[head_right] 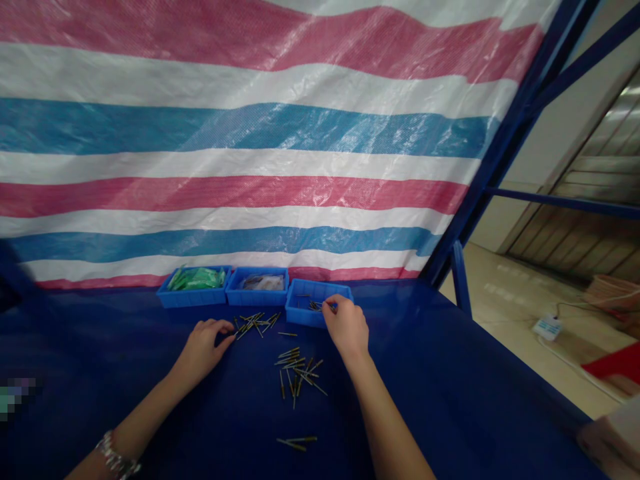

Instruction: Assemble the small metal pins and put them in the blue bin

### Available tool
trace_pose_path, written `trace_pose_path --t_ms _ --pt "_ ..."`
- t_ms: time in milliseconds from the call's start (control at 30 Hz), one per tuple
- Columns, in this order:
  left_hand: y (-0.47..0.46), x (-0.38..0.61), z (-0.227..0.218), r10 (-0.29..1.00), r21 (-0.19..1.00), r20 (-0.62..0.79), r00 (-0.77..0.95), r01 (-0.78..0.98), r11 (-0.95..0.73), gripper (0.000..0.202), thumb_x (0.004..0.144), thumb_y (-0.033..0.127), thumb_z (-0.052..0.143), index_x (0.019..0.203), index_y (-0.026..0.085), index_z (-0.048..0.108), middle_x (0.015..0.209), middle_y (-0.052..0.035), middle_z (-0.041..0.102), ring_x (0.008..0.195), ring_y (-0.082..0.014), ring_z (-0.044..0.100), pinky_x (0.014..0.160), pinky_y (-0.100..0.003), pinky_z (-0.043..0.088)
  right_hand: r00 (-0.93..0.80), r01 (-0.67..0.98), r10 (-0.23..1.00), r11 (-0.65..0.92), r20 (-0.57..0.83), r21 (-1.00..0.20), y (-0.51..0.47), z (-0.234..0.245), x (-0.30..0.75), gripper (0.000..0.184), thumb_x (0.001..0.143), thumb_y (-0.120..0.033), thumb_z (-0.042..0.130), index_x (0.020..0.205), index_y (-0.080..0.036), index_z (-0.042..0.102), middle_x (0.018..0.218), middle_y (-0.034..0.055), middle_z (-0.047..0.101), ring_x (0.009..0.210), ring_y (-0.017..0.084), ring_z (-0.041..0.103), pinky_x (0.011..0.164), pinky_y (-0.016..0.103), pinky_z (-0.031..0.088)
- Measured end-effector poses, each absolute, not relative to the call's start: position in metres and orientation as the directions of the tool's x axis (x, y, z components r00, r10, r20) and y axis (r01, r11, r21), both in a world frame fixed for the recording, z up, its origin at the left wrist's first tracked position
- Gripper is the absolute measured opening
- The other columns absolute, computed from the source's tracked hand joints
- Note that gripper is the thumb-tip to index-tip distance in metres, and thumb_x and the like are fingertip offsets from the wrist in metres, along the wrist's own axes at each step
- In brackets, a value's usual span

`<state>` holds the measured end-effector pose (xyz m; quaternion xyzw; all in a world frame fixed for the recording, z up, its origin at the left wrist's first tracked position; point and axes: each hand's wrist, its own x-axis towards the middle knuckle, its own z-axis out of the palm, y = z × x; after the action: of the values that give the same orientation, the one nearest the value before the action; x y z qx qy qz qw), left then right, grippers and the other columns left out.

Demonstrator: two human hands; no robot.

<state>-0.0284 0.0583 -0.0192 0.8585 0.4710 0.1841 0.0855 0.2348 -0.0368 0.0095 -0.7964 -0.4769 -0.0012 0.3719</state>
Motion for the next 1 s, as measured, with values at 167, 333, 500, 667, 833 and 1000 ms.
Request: trace_pose_path --t_ms 167,333,500,667,833,1000 --pt "0.056 -0.029 -0.018 0.82 0.314 0.242 0.518 0.758 -0.572 0.018 0.075 0.01 0.045 0.084 0.016 0.06 0.081 -0.0059 0.058 0.078 -0.0185 0.052 0.075 -0.032 0.037 0.546 0.753 0.76 -0.26 0.353 -0.605 -0.037 0.011 0.234 0.017 0.075 -0.027 0.049 0.073 -0.022 0.066 0.05 0.0016 0.06 0.049 0.017 0.057 0.049 0.024 0.036" --pt "0.052 -0.032 -0.017 0.814 0.332 0.263 0.518 0.744 -0.58 0.02 0.076 0.008 0.041 0.085 0.017 0.058 0.079 -0.0039 0.058 0.075 -0.0167 0.052 0.073 -0.03 0.039 0.566 0.717 0.755 -0.252 0.332 -0.65 -0.038 0.008 0.24 0.018 0.074 -0.027 0.048 0.069 -0.022 0.065 0.042 -0.0008 0.057 0.045 0.016 0.056 0.048 0.024 0.036" --pt "0.051 -0.036 -0.015 0.817 0.393 0.312 0.485 0.717 -0.576 0.02 0.077 0.01 0.039 0.088 0.016 0.055 0.078 -0.0035 0.058 0.075 -0.0163 0.054 0.072 -0.031 0.041 0.595 0.708 0.728 -0.273 0.341 -0.652 -0.041 0.01 0.243 0.018 0.075 -0.027 0.048 0.08 -0.021 0.064 0.042 -0.0007 0.055 0.046 0.017 0.056 0.046 0.024 0.035" --pt "0.042 -0.035 -0.007 0.782 0.471 0.425 0.455 0.627 -0.621 0.019 0.077 0.015 0.041 0.093 0.015 0.052 0.078 -0.0034 0.058 0.07 -0.014 0.055 0.069 -0.029 0.044 0.525 0.784 0.701 -0.177 0.483 -0.595 -0.04 0.02 0.231 0.024 0.077 -0.028 0.047 0.095 -0.018 0.059 0.047 -0.0023 0.053 0.045 0.015 0.052 0.048 0.024 0.034" --pt "0.026 -0.025 0.001 0.738 0.541 0.484 0.47 0.502 -0.675 0.019 0.077 0.015 0.042 0.094 0.016 0.051 0.08 -0.0033 0.057 0.07 -0.0122 0.056 0.066 -0.025 0.047 0.175 0.772 0.849 0.197 0.499 -0.604 -0.038 0.021 0.19 0.023 0.08 -0.029 0.047 0.097 -0.019 0.058 0.052 -0.0033 0.051 0.047 0.013 0.05 0.049 0.021 0.036" --pt "0.015 -0.018 0.003 0.681 0.55 0.519 0.517 0.408 -0.729 0.02 0.078 0.013 0.043 0.098 0.016 0.049 0.082 -0.003 0.056 0.071 -0.0115 0.056 0.066 -0.024 0.047 -0.029 0.801 0.905 0.274 0.423 -0.532 -0.042 0.015 0.15 0.023 0.081 -0.029 0.051 0.1 -0.022 0.059 0.068 0.0 0.062 0.06 0.014 0.057 0.058 0.021 0.04"
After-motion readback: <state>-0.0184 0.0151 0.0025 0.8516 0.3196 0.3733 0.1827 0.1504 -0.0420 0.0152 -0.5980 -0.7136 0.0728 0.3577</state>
